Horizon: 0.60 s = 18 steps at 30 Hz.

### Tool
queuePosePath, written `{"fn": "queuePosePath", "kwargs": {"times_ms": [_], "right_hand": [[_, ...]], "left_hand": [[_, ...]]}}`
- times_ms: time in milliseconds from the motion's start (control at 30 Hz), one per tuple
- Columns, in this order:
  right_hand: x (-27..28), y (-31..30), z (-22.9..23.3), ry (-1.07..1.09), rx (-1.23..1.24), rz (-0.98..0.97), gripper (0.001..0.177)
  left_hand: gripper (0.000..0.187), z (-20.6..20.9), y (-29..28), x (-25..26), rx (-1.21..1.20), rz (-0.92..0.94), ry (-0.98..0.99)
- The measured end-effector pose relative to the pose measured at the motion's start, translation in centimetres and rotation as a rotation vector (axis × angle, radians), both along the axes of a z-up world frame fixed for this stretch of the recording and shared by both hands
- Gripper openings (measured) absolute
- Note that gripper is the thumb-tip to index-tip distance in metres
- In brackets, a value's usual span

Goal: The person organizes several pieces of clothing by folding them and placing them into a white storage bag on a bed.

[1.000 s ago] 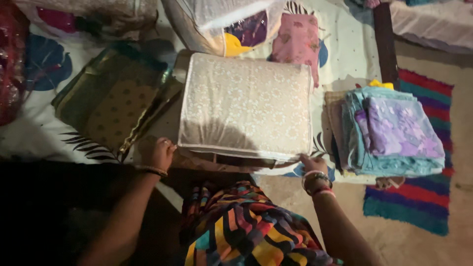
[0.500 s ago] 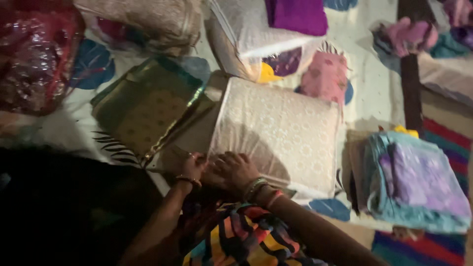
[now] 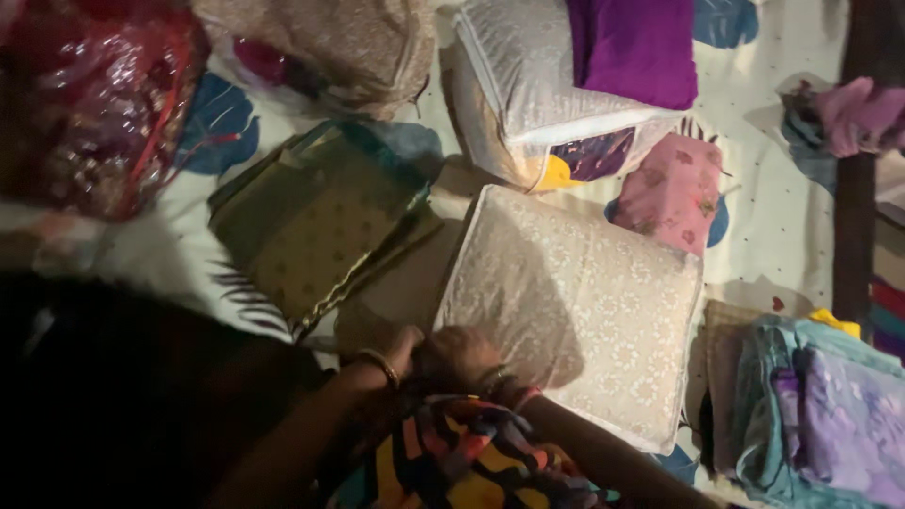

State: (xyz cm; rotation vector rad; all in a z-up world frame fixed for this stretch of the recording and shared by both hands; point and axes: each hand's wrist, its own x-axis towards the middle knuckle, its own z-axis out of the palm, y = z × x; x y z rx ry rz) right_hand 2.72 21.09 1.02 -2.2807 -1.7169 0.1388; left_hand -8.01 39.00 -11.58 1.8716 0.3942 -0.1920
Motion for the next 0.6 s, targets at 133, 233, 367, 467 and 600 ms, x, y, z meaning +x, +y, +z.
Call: {"fn": "queuePosePath", "kwargs": {"times_ms": [133,233,367,467,600], "right_hand": [[-0.8,-1.8,-2.1,0.032,-0.022,-0.017,0.036],[-2.4,-1.3,1.3,0.052,-0.080,-0.222,0.037],[-6.9,1.2,4.8,0.109,0.131,-0.616,0.029],[-10.8,1.6,3.6,0.446,0.173,-1.081,0.022],[-14.7,2.3,-2.1,1.362,0.966,-1.732,0.023]], "left_hand": [[0.016,3.6,1.7,0.7,0.443,-0.479,-0.417],[0.012,8.6,3.2,1.0,0.608,-0.610,-0.664],[0.010,11.5,4.4,2.4,0.409,-0.549,-0.877],[0.018,10.0,4.0,4.0,0.129,-0.685,-0.740],[0.017,9.1,3.9,4.7,-0.172,-0.815,-0.195]]}}
